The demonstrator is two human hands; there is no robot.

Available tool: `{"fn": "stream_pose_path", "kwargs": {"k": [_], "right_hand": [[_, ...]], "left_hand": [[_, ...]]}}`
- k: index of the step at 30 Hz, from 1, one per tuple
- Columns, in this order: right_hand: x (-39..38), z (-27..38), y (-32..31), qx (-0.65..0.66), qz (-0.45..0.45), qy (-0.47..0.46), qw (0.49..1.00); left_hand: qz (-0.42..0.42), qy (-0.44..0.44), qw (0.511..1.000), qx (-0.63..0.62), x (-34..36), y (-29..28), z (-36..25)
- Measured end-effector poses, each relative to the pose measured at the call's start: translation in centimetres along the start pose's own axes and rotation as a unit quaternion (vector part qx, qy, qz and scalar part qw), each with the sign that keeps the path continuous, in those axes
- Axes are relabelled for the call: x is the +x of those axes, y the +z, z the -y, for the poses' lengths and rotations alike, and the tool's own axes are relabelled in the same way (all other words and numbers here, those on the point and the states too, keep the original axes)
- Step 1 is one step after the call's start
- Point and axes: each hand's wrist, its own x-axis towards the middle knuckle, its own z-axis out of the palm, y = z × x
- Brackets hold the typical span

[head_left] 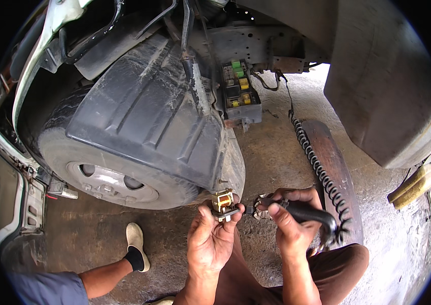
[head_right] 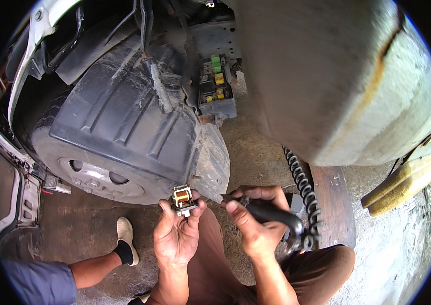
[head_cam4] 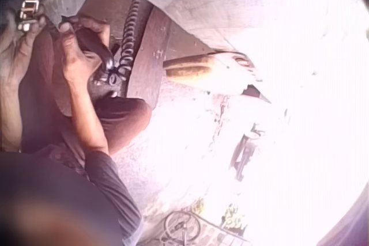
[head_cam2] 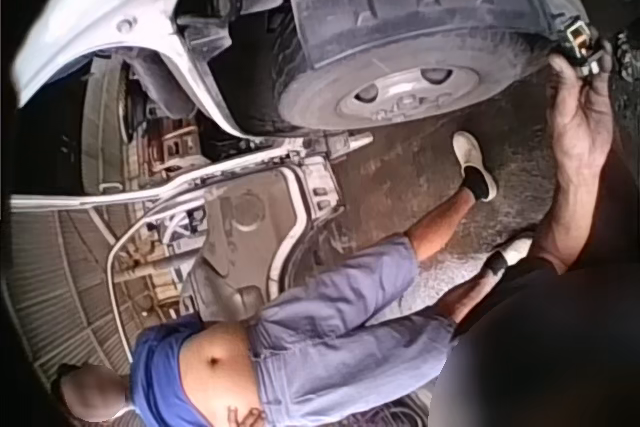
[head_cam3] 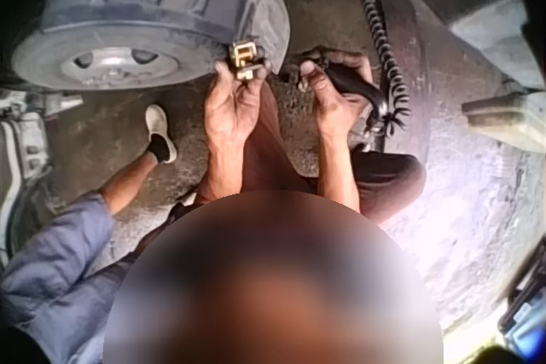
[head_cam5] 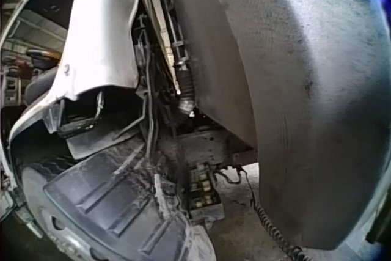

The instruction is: The person is working on a vehicle's electrical system, using a screwdriver to adjust components near the wheel well. They manipulate a small electrical part and connect it to the vehicle's wiring.

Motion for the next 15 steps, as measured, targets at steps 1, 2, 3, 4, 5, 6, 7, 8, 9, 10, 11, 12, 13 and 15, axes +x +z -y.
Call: {"fn": "stream_pose_path", "kwargs": {"k": [1,2,3,4,5,6,7,8,9,10,11,12,13,15], "right_hand": [[0.6,-0.5,-0.5,0.003,0.006,0.017,1.000],[1.2,-1.2,-1.3,-0.006,0.011,0.047,0.999],[1.8,-2.3,-2.3,-0.019,0.009,0.081,0.996],[2.3,-3.7,-3.5,-0.023,0.015,0.107,0.994],[2.7,-5.5,-4.9,-0.057,0.016,0.130,0.990],[3.0,-7.6,-6.5,-0.143,-0.015,0.187,0.972],[3.1,-10.1,-8.4,-0.203,-0.021,0.217,0.954],[3.0,-12.6,-10.3,-0.262,-0.026,0.248,0.932],[2.6,-14.9,-12.2,-0.343,-0.017,0.264,0.901],[1.8,-17.1,-14.1,-0.441,-0.022,0.302,0.845],[0.6,-18.9,-15.9,-0.469,-0.015,0.274,0.839],[-0.5,-20.3,-17.4,-0.530,-0.033,0.295,0.794],[-1.6,-21.2,-18.8,-0.548,-0.013,0.313,0.775],[-2.9,-22.5,-20.6,-0.598,0.016,0.359,0.717]], "left_hand": [[0.005,0.005,1.000,0.005,0.0,0.0,0.0],[0.010,0.009,1.000,0.010,0.0,0.1,-0.1],[0.015,0.013,1.000,0.015,-0.1,0.1,0.0],[0.019,0.014,1.000,0.020,-0.1,0.2,-0.1],[0.024,0.016,0.999,0.024,-0.1,0.2,-0.1],[0.035,0.015,0.999,0.028,-0.2,0.3,-0.1],[0.038,0.006,0.999,0.010,-0.1,0.2,-0.2],[0.045,-0.007,0.999,-0.010,-0.1,0.2,-0.4],[0.059,-0.017,0.998,-0.036,-0.2,0.2,-0.6],[0.066,-0.020,0.996,-0.049,-0.2,0.1,-0.7],[0.078,-0.021,0.994,-0.070,-0.2,0.1,-0.8],[0.074,-0.018,0.993,-0.085,-0.3,0.0,-0.9],[0.070,-0.064,0.988,-0.125,-0.3,0.0,-1.2],[0.067,-0.086,0.985,-0.135,-0.4,-0.1,-1.2]]}}
